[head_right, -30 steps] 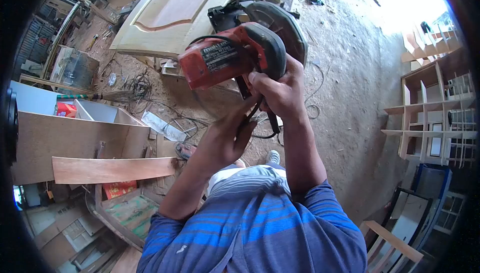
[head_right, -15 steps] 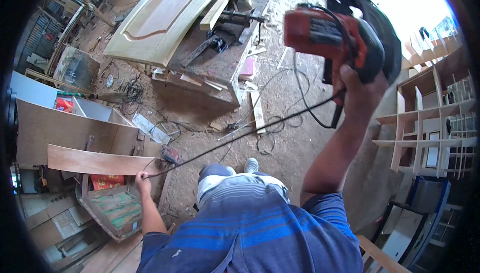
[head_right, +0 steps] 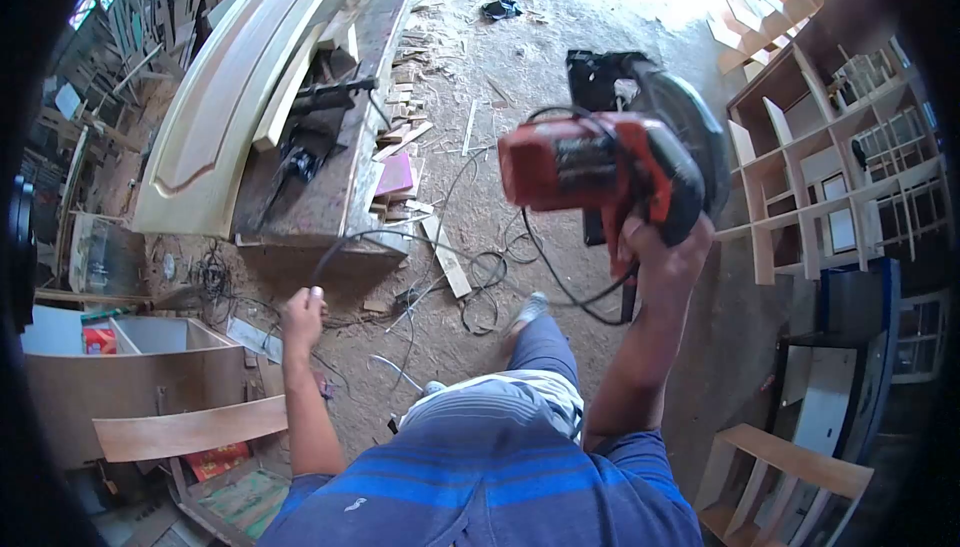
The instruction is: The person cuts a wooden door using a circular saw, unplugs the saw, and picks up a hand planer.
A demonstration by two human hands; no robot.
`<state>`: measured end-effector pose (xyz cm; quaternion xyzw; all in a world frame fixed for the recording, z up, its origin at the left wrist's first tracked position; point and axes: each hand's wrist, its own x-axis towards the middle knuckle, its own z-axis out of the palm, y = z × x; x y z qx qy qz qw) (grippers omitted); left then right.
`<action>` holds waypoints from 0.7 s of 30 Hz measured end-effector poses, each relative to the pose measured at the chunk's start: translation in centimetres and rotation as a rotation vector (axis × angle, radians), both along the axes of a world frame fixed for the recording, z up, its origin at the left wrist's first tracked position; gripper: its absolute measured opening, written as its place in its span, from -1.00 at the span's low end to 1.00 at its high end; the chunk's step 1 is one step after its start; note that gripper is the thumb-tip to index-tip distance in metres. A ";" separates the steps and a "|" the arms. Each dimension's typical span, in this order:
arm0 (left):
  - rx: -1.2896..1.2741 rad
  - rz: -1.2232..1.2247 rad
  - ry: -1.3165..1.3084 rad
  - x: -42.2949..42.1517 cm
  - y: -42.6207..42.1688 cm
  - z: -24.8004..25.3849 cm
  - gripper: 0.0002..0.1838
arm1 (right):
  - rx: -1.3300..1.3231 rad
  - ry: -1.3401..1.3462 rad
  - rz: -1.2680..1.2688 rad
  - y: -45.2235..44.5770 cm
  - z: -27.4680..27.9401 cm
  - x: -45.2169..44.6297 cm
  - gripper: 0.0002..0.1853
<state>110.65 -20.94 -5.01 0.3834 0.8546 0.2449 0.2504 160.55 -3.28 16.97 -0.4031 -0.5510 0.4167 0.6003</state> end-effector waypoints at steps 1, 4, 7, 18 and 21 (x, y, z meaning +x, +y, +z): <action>-0.004 -0.089 0.002 2.8 2.6 0.4 -0.54 | -0.014 0.000 0.067 1.9 -1.0 1.6 -0.51; 0.018 -0.317 0.012 9.6 9.7 -0.6 -0.57 | -0.020 -0.097 0.129 8.6 -4.9 6.1 -0.51; -0.131 -0.339 -0.051 15.1 15.7 -2.5 -0.48 | -0.168 -0.117 0.154 14.6 -5.6 8.7 -0.49; -0.145 -0.334 -0.049 27.5 38.8 2.1 -0.48 | -0.287 -0.091 0.333 38.3 -3.3 13.7 -0.49; -0.056 -0.292 -0.087 27.1 47.4 0.3 -0.57 | -0.305 -0.096 0.353 45.6 -4.1 13.2 -0.49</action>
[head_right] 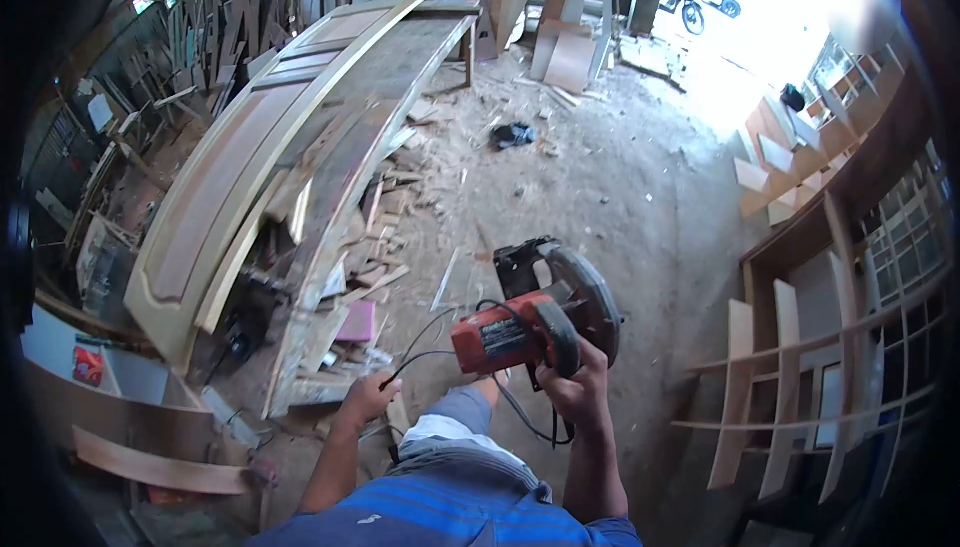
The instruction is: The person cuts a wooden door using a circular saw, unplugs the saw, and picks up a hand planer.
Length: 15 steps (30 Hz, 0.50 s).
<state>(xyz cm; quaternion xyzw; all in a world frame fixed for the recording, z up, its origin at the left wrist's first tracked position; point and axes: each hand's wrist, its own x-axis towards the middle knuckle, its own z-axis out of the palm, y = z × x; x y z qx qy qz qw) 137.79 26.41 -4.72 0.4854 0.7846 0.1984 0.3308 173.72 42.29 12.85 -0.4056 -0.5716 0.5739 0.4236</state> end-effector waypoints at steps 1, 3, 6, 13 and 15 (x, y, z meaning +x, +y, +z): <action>0.036 0.025 -0.077 0.1 3.6 -0.6 -0.58 | 0.019 -0.018 0.002 3.3 -0.4 -0.1 -0.48; 0.065 0.064 -0.200 0.0 11.4 -2.2 -0.63 | 0.007 -0.111 0.036 9.6 -0.6 -0.6 -0.49; 0.150 0.080 -0.291 0.0 24.2 -1.4 -0.65 | 0.041 -0.162 0.064 20.1 0.1 -2.6 -0.50; 0.297 0.053 -0.390 -0.9 49.8 8.5 -0.63 | 0.171 -0.262 0.047 42.7 2.9 -6.6 -0.52; 0.322 0.068 -0.381 -1.8 55.0 10.8 -0.61 | 0.182 -0.234 0.041 48.9 3.8 -7.8 -0.53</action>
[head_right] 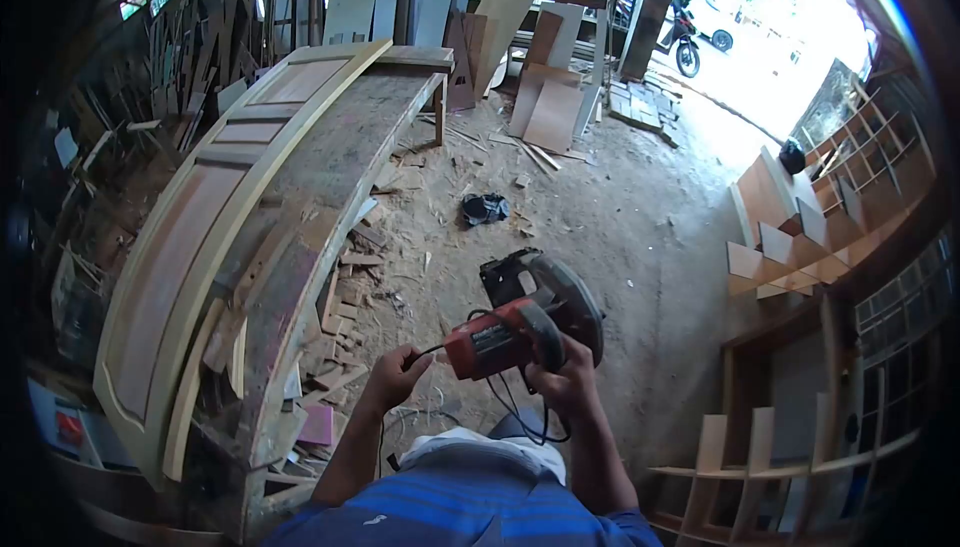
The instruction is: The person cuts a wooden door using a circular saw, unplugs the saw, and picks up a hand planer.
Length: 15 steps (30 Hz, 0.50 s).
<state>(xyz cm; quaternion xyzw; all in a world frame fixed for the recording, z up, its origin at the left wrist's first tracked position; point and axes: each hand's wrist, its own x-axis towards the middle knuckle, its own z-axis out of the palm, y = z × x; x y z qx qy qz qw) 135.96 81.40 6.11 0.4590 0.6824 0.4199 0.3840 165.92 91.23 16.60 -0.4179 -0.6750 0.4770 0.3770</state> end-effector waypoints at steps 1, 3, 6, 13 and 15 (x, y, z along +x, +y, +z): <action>-0.006 0.007 0.028 -0.9 2.6 0.0 -0.60 | -0.037 0.053 0.013 3.4 0.1 -0.5 -0.53; -0.013 0.025 0.079 -2.8 8.1 -0.6 -0.59 | -0.140 0.062 0.019 10.2 0.8 -1.5 -0.51; -0.024 0.059 -0.019 -5.2 15.4 -1.7 -0.64 | -0.140 0.036 0.052 21.0 -0.9 -2.8 -0.48; 0.243 0.100 -0.067 -5.6 36.9 5.1 -0.78 | -0.151 0.089 0.164 48.9 -2.9 -6.6 -0.53; 0.269 0.053 -0.097 -5.8 42.9 7.9 -0.81 | -0.208 0.102 0.180 55.8 -1.7 -8.7 -0.58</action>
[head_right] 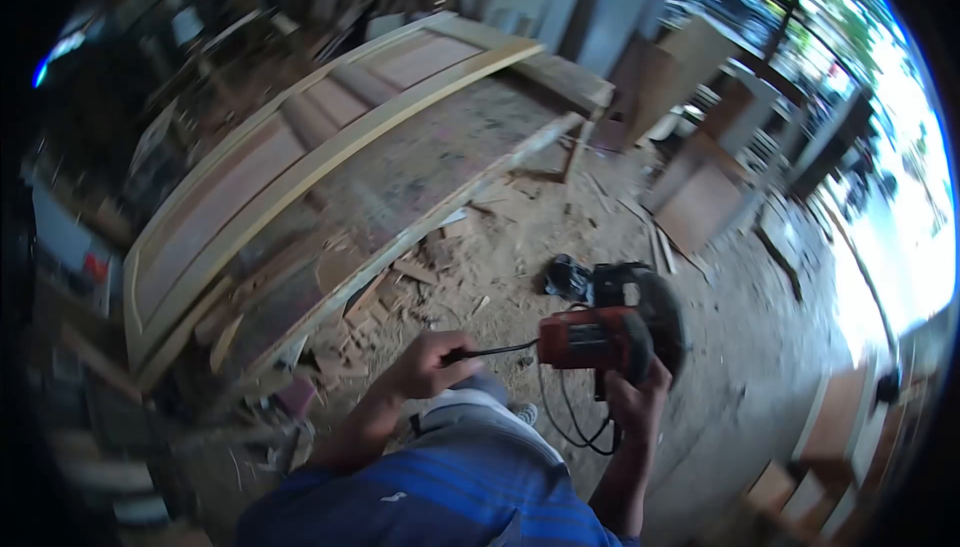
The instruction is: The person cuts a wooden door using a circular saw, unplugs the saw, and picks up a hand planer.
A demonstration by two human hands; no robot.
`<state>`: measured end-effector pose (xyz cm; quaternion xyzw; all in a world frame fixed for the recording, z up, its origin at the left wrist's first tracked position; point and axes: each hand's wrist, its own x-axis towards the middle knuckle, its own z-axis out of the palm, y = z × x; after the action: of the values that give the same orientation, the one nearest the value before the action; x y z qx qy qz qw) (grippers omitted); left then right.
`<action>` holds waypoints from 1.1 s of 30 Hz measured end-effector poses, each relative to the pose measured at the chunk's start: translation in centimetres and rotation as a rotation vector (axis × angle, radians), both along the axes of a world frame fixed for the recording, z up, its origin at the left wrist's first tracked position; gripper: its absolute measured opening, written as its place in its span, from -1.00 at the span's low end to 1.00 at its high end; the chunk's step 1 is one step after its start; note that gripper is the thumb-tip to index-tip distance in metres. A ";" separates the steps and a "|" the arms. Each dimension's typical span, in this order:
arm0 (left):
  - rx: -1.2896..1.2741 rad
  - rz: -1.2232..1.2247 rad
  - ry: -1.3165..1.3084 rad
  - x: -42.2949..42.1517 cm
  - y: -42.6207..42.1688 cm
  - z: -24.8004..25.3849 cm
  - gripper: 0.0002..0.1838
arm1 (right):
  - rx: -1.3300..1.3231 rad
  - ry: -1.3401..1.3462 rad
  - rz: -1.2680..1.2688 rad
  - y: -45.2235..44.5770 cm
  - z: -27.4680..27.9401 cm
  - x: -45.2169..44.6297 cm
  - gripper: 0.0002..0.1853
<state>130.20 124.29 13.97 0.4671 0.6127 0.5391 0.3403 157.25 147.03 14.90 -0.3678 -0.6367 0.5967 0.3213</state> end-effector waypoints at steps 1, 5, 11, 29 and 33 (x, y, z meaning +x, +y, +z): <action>0.007 0.021 -0.013 -0.2 2.7 1.2 -0.81 | 0.040 0.060 0.003 3.5 -0.1 -1.4 -0.63; 0.090 0.043 -0.077 -2.5 14.9 2.0 -0.82 | 0.102 0.118 0.107 17.0 1.1 -6.0 -0.58; 0.190 -0.105 -0.250 -9.5 35.4 -0.1 -0.79 | 0.027 0.187 0.198 35.8 0.8 -15.0 -0.59; 0.135 -0.096 -0.660 -24.1 93.6 3.4 -0.72 | 0.013 -0.023 0.284 95.2 0.1 -32.5 -0.57; 0.175 -0.044 -0.812 -24.0 107.1 4.5 -0.72 | 0.017 -0.091 0.403 107.0 3.9 -36.9 -0.52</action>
<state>106.20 231.37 18.51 0.2564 0.3704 0.7222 0.5248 120.38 254.01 18.82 -0.2570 -0.7163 0.6262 0.1696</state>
